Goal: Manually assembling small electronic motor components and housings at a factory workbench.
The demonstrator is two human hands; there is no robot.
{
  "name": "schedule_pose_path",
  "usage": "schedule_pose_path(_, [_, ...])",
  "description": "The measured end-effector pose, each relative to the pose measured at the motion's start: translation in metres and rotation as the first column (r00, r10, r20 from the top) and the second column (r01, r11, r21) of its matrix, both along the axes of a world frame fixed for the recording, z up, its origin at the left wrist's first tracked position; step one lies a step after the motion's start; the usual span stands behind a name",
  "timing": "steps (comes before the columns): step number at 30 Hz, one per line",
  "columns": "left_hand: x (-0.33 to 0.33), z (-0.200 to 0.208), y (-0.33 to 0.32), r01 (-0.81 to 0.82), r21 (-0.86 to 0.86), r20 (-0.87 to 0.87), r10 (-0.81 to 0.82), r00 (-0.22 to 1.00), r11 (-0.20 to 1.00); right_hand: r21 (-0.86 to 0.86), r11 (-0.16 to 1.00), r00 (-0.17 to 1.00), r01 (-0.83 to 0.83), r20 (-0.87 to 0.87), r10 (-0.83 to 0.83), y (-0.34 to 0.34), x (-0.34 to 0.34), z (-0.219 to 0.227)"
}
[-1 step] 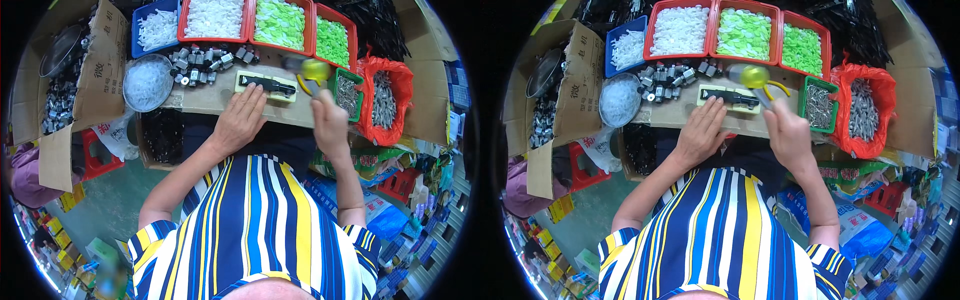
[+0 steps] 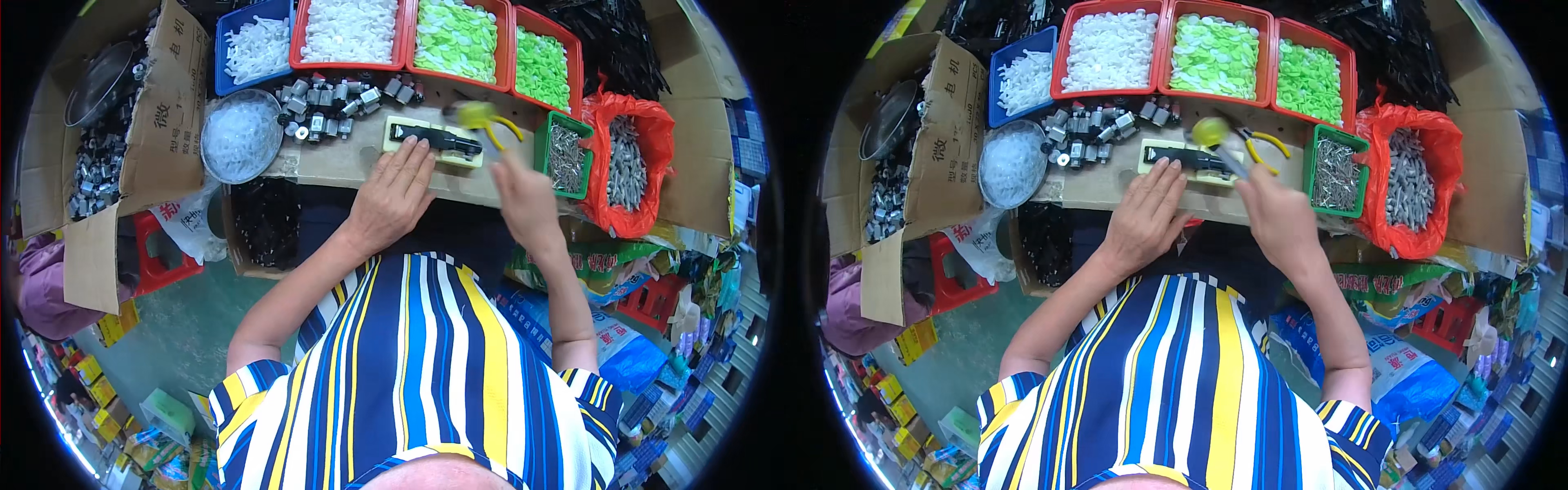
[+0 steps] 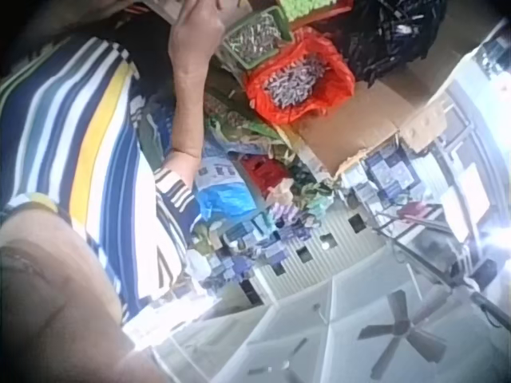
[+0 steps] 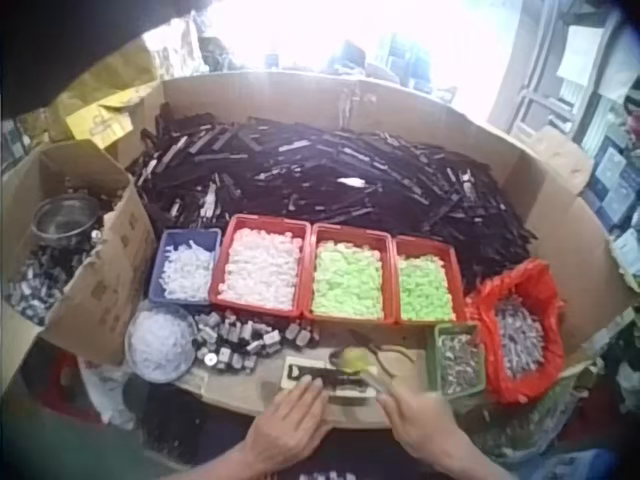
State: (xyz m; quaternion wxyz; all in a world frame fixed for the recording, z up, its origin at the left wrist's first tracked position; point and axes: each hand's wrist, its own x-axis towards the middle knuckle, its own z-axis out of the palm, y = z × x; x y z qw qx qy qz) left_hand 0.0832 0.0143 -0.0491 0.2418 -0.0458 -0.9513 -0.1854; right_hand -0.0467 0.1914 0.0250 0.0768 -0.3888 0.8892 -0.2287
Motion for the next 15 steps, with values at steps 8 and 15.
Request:
schedule_pose_path(8, [-0.005,0.004,-0.003,-0.008,0.014,-0.005,0.008,1.000,1.000,-0.128,0.991,0.999,-0.045,0.009,0.047,0.013,0.011,0.005])
schedule_pose_path(15, [-0.016,0.010,-0.009,-0.001,0.025,-0.004,0.001,1.000,1.000,-0.048,0.999,1.000,-0.022,-0.013,0.022,0.021,0.014,0.005])
